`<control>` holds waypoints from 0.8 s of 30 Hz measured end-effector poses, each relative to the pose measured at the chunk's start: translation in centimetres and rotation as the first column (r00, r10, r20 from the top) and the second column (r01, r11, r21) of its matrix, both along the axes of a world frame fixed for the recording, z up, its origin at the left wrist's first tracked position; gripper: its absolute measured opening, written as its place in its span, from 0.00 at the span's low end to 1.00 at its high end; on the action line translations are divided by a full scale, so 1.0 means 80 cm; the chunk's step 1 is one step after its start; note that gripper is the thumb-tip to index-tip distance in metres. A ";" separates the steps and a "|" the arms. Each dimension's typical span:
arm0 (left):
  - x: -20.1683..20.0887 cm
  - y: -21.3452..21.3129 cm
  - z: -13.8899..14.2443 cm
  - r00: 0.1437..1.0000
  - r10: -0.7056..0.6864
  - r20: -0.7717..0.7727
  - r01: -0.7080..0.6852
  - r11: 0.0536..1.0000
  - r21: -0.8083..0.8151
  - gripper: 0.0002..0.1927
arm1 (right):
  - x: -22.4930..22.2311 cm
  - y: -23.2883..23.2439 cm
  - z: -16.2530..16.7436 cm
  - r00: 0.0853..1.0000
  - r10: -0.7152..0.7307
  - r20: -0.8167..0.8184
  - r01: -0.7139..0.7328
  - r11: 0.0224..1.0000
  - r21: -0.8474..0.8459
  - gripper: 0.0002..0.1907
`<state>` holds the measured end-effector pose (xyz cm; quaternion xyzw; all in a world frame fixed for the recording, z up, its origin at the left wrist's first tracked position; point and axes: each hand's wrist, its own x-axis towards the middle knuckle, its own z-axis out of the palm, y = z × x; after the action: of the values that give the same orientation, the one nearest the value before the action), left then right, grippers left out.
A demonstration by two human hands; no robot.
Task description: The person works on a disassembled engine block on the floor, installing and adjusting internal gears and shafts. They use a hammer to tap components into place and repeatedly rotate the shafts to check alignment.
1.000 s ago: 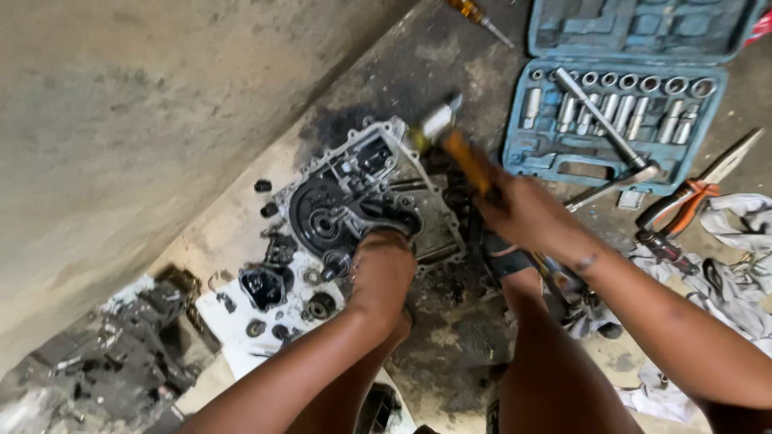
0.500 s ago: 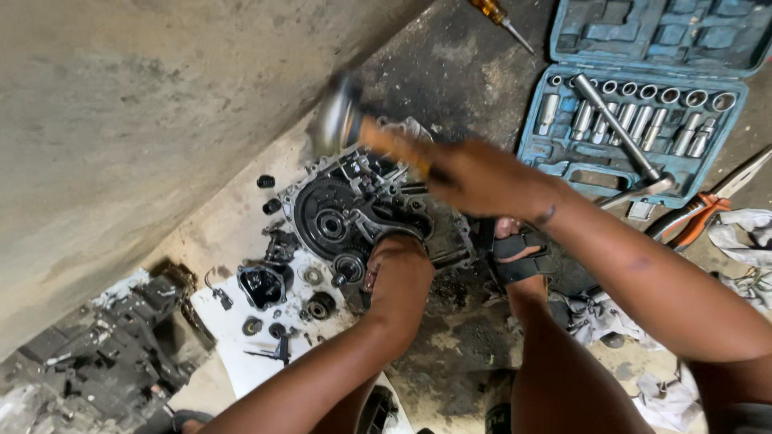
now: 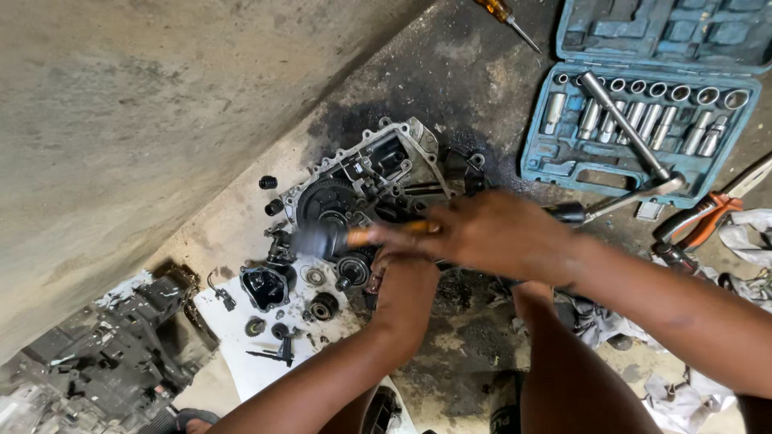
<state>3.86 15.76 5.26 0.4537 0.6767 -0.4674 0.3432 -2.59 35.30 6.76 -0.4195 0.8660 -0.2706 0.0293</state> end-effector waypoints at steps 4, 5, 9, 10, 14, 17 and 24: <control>0.013 -0.011 -0.007 0.998 -0.039 0.042 0.029 0.976 0.214 0.12 | -0.009 -0.016 0.021 0.952 0.178 -0.249 -0.147 0.979 0.139 0.32; 0.012 -0.009 -0.005 0.999 -0.040 0.024 0.036 0.985 0.166 0.10 | -0.017 -0.017 0.024 0.952 0.195 -0.236 -0.162 0.975 0.150 0.33; -0.002 0.010 0.019 0.986 -0.146 0.075 0.145 0.989 0.023 0.13 | -0.024 -0.015 0.040 0.963 0.264 0.047 -0.264 0.904 0.336 0.33; -0.009 0.015 0.025 0.986 -0.101 0.134 0.107 0.993 -0.041 0.14 | -0.025 -0.015 0.042 0.970 0.238 -0.041 -0.219 0.937 0.273 0.30; -0.020 0.029 0.037 0.995 -0.030 -0.099 0.031 1.000 0.002 0.18 | -0.030 -0.018 0.048 0.980 0.194 0.044 -0.199 0.950 0.240 0.24; -0.020 0.028 0.030 0.994 0.089 -0.056 -0.084 0.991 0.100 0.18 | -0.032 -0.017 0.055 0.952 0.226 0.209 -0.287 0.896 0.340 0.25; -0.014 0.023 0.026 0.974 0.034 -0.226 -0.015 0.996 0.083 0.19 | -0.050 -0.013 0.055 0.794 0.060 0.605 -0.343 0.865 0.365 0.37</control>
<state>2.76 17.62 7.36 0.4024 0.7353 -0.4842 0.2509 -6.57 34.27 11.19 -0.3915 0.8033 -0.1679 0.4162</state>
